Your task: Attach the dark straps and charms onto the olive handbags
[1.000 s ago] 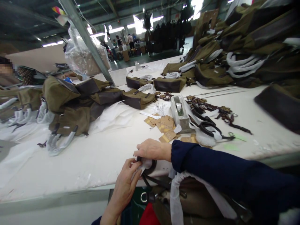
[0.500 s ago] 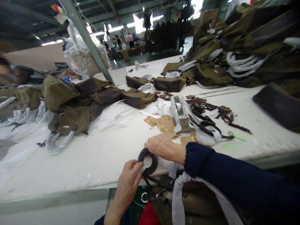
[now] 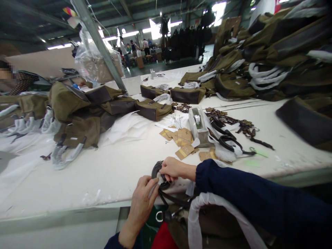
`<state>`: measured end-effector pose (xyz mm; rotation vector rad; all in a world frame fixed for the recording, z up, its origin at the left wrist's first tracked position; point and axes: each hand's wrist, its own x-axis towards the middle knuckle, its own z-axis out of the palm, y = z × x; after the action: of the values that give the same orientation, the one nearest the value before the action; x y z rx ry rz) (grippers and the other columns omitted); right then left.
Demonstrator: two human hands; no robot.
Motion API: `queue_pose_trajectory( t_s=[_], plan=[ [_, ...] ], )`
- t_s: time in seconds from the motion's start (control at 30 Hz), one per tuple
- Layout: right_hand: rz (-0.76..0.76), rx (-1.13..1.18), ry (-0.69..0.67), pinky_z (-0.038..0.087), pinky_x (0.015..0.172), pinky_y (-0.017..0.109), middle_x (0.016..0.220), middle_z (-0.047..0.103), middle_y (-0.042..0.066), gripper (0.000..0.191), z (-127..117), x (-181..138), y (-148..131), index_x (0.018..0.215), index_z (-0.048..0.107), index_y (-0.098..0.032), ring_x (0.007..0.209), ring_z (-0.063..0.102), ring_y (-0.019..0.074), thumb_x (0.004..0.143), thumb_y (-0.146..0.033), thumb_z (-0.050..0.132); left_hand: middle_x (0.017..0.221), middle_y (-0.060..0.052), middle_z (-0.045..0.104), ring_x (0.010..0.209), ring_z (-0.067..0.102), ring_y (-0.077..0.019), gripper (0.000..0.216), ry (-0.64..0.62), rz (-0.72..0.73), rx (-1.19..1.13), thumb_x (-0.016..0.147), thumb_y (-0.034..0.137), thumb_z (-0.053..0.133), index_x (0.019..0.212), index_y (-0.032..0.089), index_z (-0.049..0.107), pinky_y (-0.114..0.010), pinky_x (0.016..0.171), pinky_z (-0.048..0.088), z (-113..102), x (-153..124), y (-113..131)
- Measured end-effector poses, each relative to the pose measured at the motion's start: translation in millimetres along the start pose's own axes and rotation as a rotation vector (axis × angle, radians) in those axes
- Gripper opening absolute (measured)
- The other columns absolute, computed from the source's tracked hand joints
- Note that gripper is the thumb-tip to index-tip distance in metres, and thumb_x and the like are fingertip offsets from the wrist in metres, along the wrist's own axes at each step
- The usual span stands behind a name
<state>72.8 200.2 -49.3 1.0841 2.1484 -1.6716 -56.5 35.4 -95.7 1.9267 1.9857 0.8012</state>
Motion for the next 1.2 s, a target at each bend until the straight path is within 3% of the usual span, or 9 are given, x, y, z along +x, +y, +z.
queue_pose_trajectory(
  t_s=[0.3, 0.53, 0.63, 0.73, 0.8, 0.93, 1.07, 1.2],
  plan=[
    [-0.028, 0.279, 0.026, 0.041, 0.034, 0.014, 0.041, 0.055, -0.001, 0.041, 18.6, 8.2, 0.2, 0.053, 0.054, -0.014, 0.032, 0.050, 0.0079, 0.093, -0.014, 0.046, 0.102, -0.005, 0.055, 0.098, 0.055, -0.0229, 0.013, 0.030, -0.020, 0.012, 0.097, 0.028, 0.054, 0.107, 0.025, 0.061, -0.037, 0.085, 0.048, 1.2, 2.7, 5.5],
    [-0.135, 0.292, 0.057, 0.047, 0.039, 0.018, 0.054, 0.061, -0.005, 0.009, 19.4, -3.7, 22.5, 0.096, 0.051, -0.017, 0.040, 0.058, 0.0114, 0.096, -0.016, 0.042, 0.091, -0.003, 0.055, 0.088, 0.056, -0.0213, 0.016, 0.075, -0.109, 0.116, 0.099, 0.030, 0.049, 0.092, 0.025, 0.063, -0.033, 0.077, 0.048, 4.7, 8.0, 15.5],
    [-0.360, 0.057, 0.193, 0.046, 0.046, 0.019, 0.063, 0.059, -0.008, 0.024, 13.5, -9.6, 34.1, 0.113, 0.048, -0.020, 0.046, 0.057, 0.0106, 0.091, -0.009, 0.048, 0.090, -0.003, 0.054, 0.087, 0.056, -0.0212, 0.017, 0.077, -0.119, 0.152, 0.099, 0.029, 0.049, 0.089, 0.024, 0.062, -0.033, 0.078, 0.047, 6.0, 10.2, 16.0],
    [-0.755, -0.481, 0.295, 0.048, 0.066, 0.023, 0.085, 0.065, 0.001, 0.035, 0.9, -14.6, 40.3, 0.119, 0.055, -0.020, 0.074, 0.063, 0.0139, 0.089, -0.003, 0.051, 0.091, -0.003, 0.054, 0.088, 0.056, -0.0210, 0.015, 0.074, -0.121, 0.145, 0.099, 0.028, 0.050, 0.090, 0.024, 0.061, -0.034, 0.079, 0.047, 6.2, 10.5, 14.9],
    [-0.923, -0.798, 0.254, 0.046, 0.069, 0.024, 0.095, 0.063, 0.005, 0.033, -9.5, -18.4, 40.4, 0.122, 0.058, -0.021, 0.082, 0.060, 0.0152, 0.093, -0.006, 0.050, 0.091, -0.002, 0.054, 0.088, 0.055, -0.0209, 0.015, 0.068, -0.123, 0.133, 0.099, 0.028, 0.049, 0.091, 0.024, 0.061, -0.034, 0.079, 0.047, 5.9, 10.1, 14.5],
    [-1.029, -1.106, 0.163, 0.040, 0.058, 0.024, 0.093, 0.059, 0.005, 0.029, -24.6, -24.3, 36.4, 0.125, 0.057, -0.020, 0.074, 0.054, 0.0147, 0.099, -0.013, 0.047, 0.090, -0.002, 0.053, 0.088, 0.055, -0.0209, 0.017, 0.058, -0.123, 0.107, 0.100, 0.029, 0.048, 0.091, 0.024, 0.062, -0.034, 0.079, 0.047, 4.5, 9.7, 15.0],
    [-1.069, -1.228, 0.131, 0.038, 0.054, 0.025, 0.099, 0.058, 0.006, 0.028, -27.1, -24.7, 32.2, 0.127, 0.054, -0.018, 0.074, 0.053, 0.0153, 0.100, -0.015, 0.046, 0.090, -0.002, 0.054, 0.088, 0.055, -0.0212, 0.015, 0.060, -0.118, 0.096, 0.099, 0.027, 0.050, 0.091, 0.024, 0.062, -0.034, 0.079, 0.047, 4.3, 9.9, 15.2],
    [-1.183, -1.278, 0.106, 0.041, 0.057, 0.026, 0.110, 0.058, 0.008, 0.022, -28.5, -25.1, 28.3, 0.117, 0.058, -0.018, 0.078, 0.054, 0.0154, 0.102, -0.015, 0.043, 0.090, -0.003, 0.054, 0.089, 0.055, -0.0217, 0.013, 0.056, -0.116, 0.092, 0.098, 0.027, 0.051, 0.091, 0.024, 0.062, -0.035, 0.079, 0.047, 4.9, 9.0, 14.1]
  ],
)
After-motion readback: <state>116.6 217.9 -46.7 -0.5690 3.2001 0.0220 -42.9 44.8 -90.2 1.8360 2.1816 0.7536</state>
